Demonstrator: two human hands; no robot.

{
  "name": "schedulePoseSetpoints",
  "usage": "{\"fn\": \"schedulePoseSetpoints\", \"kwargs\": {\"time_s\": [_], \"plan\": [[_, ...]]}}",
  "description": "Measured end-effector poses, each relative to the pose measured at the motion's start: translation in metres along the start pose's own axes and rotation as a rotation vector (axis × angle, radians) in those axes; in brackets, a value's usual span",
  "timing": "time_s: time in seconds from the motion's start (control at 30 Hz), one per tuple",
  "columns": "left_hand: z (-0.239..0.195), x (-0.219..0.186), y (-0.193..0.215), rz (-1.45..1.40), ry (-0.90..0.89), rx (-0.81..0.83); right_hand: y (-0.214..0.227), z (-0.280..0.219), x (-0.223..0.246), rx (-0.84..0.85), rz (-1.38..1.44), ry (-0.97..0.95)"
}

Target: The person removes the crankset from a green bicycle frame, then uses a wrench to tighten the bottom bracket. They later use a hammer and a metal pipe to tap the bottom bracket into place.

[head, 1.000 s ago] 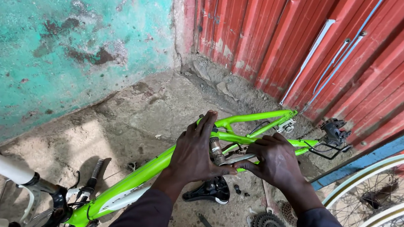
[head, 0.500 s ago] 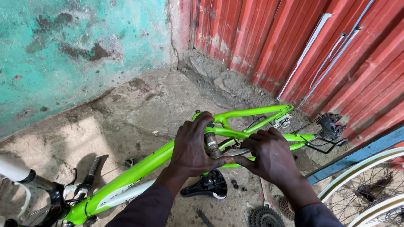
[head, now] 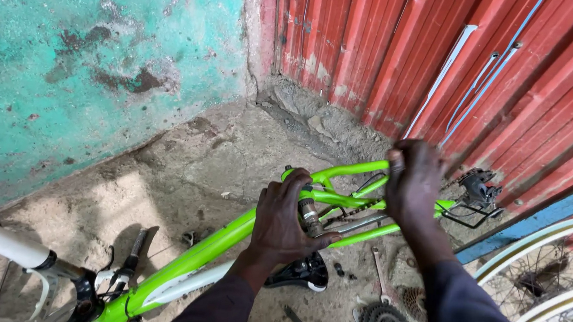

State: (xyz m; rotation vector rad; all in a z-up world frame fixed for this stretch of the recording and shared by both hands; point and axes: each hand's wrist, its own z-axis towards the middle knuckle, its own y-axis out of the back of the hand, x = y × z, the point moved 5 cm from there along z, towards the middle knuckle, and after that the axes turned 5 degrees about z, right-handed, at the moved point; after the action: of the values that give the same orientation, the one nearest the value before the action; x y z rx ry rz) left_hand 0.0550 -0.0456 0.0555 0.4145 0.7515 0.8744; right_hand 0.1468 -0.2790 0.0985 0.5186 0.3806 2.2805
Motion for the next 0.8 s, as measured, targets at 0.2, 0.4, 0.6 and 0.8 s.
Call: {"fn": "schedulePoseSetpoints", "kwargs": {"time_s": [0.2,0.4,0.6,0.8], "plan": [[0.000,-0.004,0.007,-0.078,-0.010,0.006,0.081,0.062,0.049,-0.098,0.187,0.001],[0.000,-0.002,0.005,-0.079,-0.014,-0.026,0.022,0.019,0.041,0.056,0.304,-0.140],[-0.001,-0.002,0.008,-0.120,-0.009,-0.008,0.031,0.009,0.034,0.265,0.195,0.215],[0.001,0.002,0.007,-0.080,-0.022,0.042,0.012,-0.033,0.043,0.538,0.072,0.434]]}}
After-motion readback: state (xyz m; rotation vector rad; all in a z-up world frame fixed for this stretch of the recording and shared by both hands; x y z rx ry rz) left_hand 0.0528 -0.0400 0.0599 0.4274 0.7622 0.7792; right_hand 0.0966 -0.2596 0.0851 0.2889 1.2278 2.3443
